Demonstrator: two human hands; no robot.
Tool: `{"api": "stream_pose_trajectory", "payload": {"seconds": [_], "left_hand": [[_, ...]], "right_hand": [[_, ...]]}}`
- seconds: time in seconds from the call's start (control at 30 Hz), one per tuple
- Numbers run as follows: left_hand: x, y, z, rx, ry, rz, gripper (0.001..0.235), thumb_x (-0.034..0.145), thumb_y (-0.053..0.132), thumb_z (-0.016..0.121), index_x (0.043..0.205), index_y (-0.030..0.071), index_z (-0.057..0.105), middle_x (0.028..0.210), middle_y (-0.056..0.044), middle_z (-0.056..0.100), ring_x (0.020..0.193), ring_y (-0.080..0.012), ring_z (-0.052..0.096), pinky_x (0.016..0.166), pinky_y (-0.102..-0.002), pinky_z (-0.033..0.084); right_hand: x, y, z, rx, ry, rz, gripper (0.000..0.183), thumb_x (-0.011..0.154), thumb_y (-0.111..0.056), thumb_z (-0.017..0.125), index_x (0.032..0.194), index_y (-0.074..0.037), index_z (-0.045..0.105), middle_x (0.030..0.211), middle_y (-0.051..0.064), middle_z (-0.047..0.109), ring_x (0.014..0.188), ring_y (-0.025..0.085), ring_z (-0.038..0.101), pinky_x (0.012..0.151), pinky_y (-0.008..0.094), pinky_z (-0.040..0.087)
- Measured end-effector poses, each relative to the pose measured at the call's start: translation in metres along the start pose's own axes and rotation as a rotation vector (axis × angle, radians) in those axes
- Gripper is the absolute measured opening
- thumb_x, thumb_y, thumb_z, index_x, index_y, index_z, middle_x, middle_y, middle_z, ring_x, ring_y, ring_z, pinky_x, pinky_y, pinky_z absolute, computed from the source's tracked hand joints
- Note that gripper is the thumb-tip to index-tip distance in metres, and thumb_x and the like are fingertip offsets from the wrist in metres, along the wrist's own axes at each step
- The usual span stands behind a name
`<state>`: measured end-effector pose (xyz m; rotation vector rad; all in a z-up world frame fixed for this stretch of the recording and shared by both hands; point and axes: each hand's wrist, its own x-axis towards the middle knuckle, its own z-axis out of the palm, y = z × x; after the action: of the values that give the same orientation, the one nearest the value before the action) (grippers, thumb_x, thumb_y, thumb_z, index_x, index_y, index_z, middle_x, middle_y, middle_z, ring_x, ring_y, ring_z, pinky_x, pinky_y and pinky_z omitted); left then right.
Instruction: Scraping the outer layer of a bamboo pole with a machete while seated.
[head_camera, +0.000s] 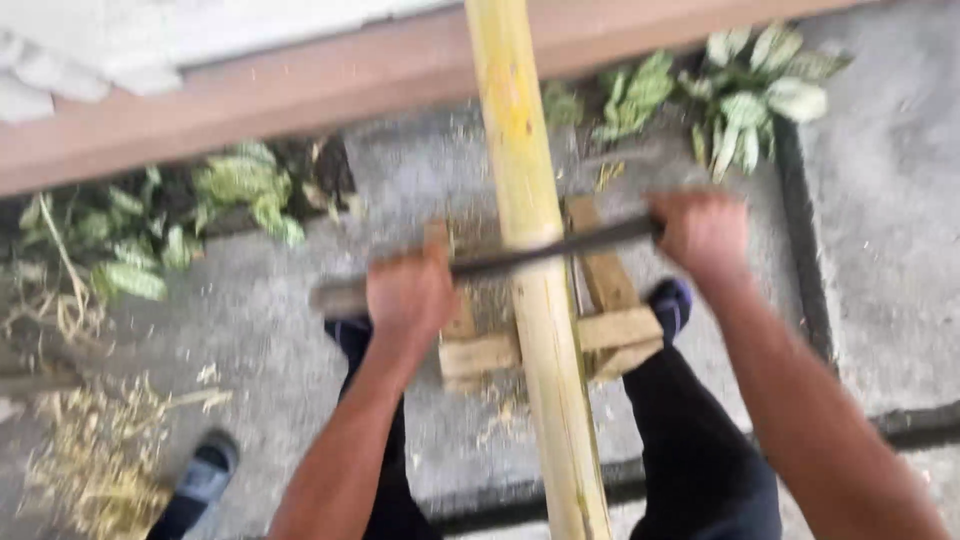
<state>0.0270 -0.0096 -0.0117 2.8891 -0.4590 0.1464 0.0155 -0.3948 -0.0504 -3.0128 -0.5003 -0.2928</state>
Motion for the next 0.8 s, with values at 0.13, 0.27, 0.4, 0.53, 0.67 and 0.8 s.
{"api": "stream_pose_trajectory", "payload": {"seconds": [0.13,0.27,0.4,0.53,0.67,0.8], "left_hand": [[-0.03,-0.012,0.024,-0.041,-0.534,-0.186,0.025,0.093,0.026,0.07,0.077,0.007,0.066,0.065,-0.01,0.067,0.054,-0.0258,0.068,0.059,-0.044,0.053],[-0.024,-0.017,0.035,-0.063,-0.154,-0.026,0.015,0.081,0.017,0.076,0.089,0.008,0.067,0.064,-0.009,0.066,0.053,-0.0249,0.065,0.058,-0.042,0.052],[-0.005,-0.034,0.069,-0.001,-0.154,-0.092,0.013,0.086,0.02,0.071,0.084,0.008,0.067,0.064,-0.008,0.063,0.054,-0.0223,0.06,0.055,-0.041,0.05],[0.037,-0.038,0.019,-0.131,-0.261,-0.31,0.014,0.094,0.019,0.069,0.09,0.005,0.067,0.063,-0.006,0.061,0.05,-0.0208,0.057,0.05,-0.042,0.049],[-0.015,-0.033,-0.037,-0.373,-0.388,-0.731,0.023,0.083,0.012,0.071,0.104,0.004,0.066,0.069,-0.009,0.066,0.059,-0.0223,0.064,0.058,-0.041,0.053],[-0.113,-0.022,-0.017,-0.485,-0.139,-0.812,0.043,0.07,0.016,0.079,0.109,0.001,0.07,0.08,-0.013,0.073,0.07,-0.025,0.069,0.067,-0.039,0.058]], "right_hand": [[0.002,-0.016,-0.016,-0.2,-0.291,0.094,0.014,0.097,-0.019,0.075,0.108,-0.024,0.081,0.074,-0.002,0.072,0.059,0.012,0.065,0.055,0.03,0.051],[0.001,-0.016,-0.03,-0.184,-0.04,0.05,0.008,0.103,-0.024,0.074,0.107,-0.028,0.08,0.082,-0.005,0.073,0.068,0.007,0.064,0.065,0.025,0.051],[0.075,-0.041,-0.066,-0.363,-0.386,0.118,0.015,0.106,-0.032,0.066,0.112,-0.024,0.078,0.083,-0.002,0.072,0.068,0.013,0.065,0.062,0.029,0.051],[0.125,-0.034,-0.034,-0.65,-0.064,-0.069,0.067,0.082,-0.026,0.072,0.146,-0.025,0.054,0.126,0.007,0.066,0.12,0.017,0.059,0.103,0.043,0.047],[0.089,-0.097,0.003,0.206,-0.08,0.08,0.07,0.111,-0.027,0.061,0.166,-0.006,0.023,0.168,0.018,0.028,0.158,0.033,0.02,0.13,0.049,0.019],[0.077,-0.146,-0.007,0.454,-0.223,0.004,0.068,0.105,-0.025,0.051,0.157,0.007,0.022,0.165,0.032,0.017,0.153,0.044,0.012,0.124,0.052,0.017]]}}
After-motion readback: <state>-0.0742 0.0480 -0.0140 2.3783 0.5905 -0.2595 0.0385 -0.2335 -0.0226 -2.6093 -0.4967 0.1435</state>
